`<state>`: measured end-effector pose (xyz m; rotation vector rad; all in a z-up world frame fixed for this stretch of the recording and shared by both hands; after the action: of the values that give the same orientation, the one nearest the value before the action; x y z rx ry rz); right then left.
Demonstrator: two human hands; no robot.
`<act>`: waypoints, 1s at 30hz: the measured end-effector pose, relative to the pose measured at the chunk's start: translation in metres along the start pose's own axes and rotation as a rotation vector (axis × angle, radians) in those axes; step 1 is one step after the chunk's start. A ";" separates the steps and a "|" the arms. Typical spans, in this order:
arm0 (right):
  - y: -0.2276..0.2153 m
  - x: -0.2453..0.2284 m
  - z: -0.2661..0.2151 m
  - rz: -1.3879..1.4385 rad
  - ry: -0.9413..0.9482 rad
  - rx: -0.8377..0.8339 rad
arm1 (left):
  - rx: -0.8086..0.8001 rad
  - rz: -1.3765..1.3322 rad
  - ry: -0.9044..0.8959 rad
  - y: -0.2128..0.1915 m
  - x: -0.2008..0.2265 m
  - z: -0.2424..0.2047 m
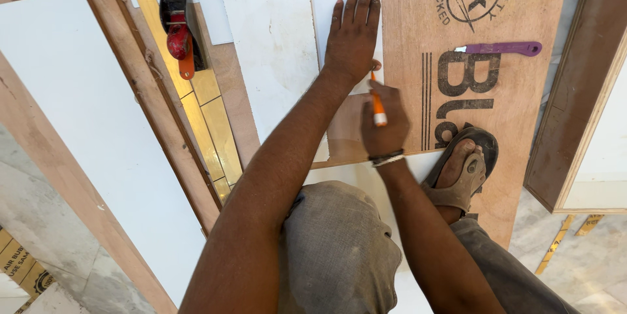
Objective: The person marks a white rectangular board with a pencil and then uses a utility knife to cut along the marked line. The person also uses a hand plane to smooth the cut edge of the board.
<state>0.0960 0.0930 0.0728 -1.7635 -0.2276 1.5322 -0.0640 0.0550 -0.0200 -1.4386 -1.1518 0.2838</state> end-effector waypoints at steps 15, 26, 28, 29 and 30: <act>0.012 0.073 -0.006 -0.337 0.416 0.079 | -0.030 -0.078 -0.013 -0.004 -0.005 -0.005; 0.008 0.073 0.007 -0.259 0.628 0.041 | -0.034 -0.076 0.024 -0.006 -0.006 -0.006; 0.009 0.073 0.008 -0.264 0.626 0.044 | -0.027 -0.070 0.034 -0.005 -0.007 -0.006; 0.010 0.075 0.007 -0.239 0.652 0.039 | -0.020 -0.064 0.043 -0.005 -0.008 -0.006; 0.011 0.077 0.006 -0.214 0.675 0.033 | -0.010 -0.059 0.051 -0.005 -0.008 -0.007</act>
<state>0.1069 0.1332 0.0074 -2.0448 -0.0466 0.7283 -0.0653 0.0438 -0.0181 -1.4102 -1.1542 0.1992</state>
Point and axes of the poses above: each hand's wrist, its own z-axis towards the middle knuckle, its own y-axis out of the palm, x = y × z, the point moved 9 cm from there along z, towards the middle knuckle, and after that the axes turned 6 degrees about -z, right-handed, at the moved point
